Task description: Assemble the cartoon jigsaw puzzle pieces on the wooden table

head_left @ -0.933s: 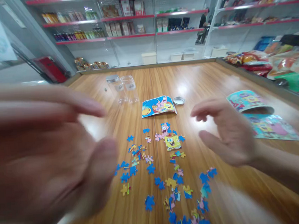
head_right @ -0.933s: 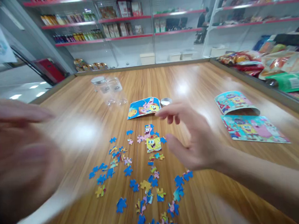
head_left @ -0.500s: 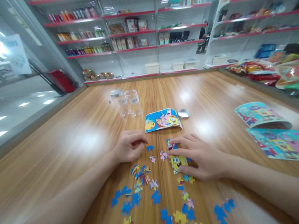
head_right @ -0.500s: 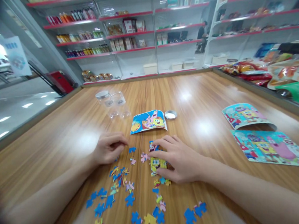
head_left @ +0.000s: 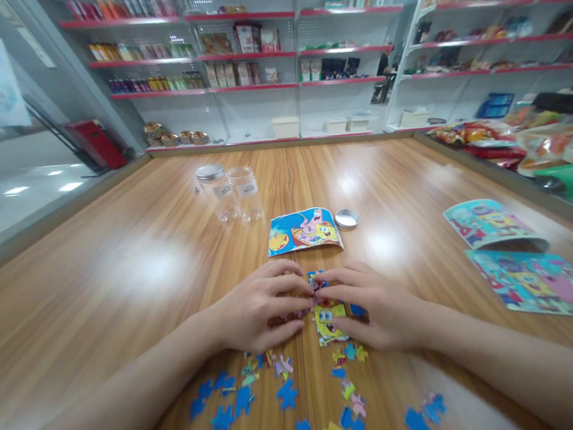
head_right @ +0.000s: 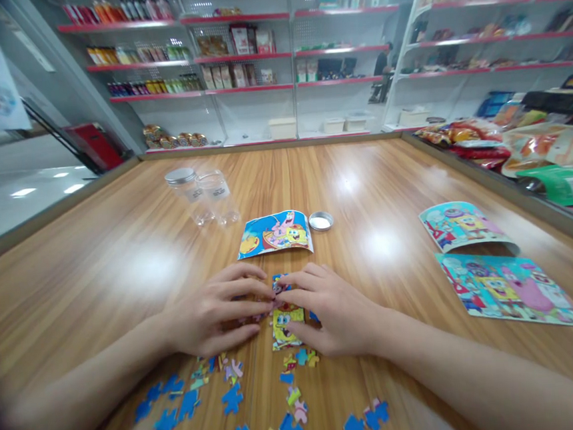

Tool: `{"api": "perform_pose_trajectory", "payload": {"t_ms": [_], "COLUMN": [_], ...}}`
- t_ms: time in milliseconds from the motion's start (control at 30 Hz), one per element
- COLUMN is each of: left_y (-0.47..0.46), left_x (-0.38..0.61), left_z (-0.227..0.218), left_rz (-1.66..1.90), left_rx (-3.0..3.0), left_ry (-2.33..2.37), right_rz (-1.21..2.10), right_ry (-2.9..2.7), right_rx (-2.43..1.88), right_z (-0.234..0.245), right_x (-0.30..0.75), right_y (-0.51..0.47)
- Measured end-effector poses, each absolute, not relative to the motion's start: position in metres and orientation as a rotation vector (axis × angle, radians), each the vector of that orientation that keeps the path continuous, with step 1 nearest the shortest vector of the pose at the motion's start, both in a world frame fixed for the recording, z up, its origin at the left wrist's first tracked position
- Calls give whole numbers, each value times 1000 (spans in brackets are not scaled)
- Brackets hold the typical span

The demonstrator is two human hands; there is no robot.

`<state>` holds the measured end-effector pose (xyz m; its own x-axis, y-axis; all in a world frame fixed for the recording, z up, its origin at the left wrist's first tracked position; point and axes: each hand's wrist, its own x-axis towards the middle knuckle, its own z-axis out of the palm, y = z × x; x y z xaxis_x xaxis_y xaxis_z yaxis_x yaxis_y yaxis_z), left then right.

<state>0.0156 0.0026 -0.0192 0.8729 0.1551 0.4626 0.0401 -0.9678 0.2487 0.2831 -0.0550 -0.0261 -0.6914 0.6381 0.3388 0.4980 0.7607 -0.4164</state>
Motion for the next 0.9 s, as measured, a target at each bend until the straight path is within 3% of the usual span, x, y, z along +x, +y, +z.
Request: {"api": "perform_pose_trajectory", "payload": {"t_ms": [467, 900], "left_y": [7, 8], "left_x": [15, 17], "left_z": [-24, -25], "left_rz": [750, 745], "left_rx": [2737, 2685], "left_ry": [148, 142], "right_rz": [452, 274], "right_ry": [-2453, -2498], "right_rx": [-807, -558], "right_z": [-23, -17], "right_x": [286, 277], "right_y": [-53, -72]}}
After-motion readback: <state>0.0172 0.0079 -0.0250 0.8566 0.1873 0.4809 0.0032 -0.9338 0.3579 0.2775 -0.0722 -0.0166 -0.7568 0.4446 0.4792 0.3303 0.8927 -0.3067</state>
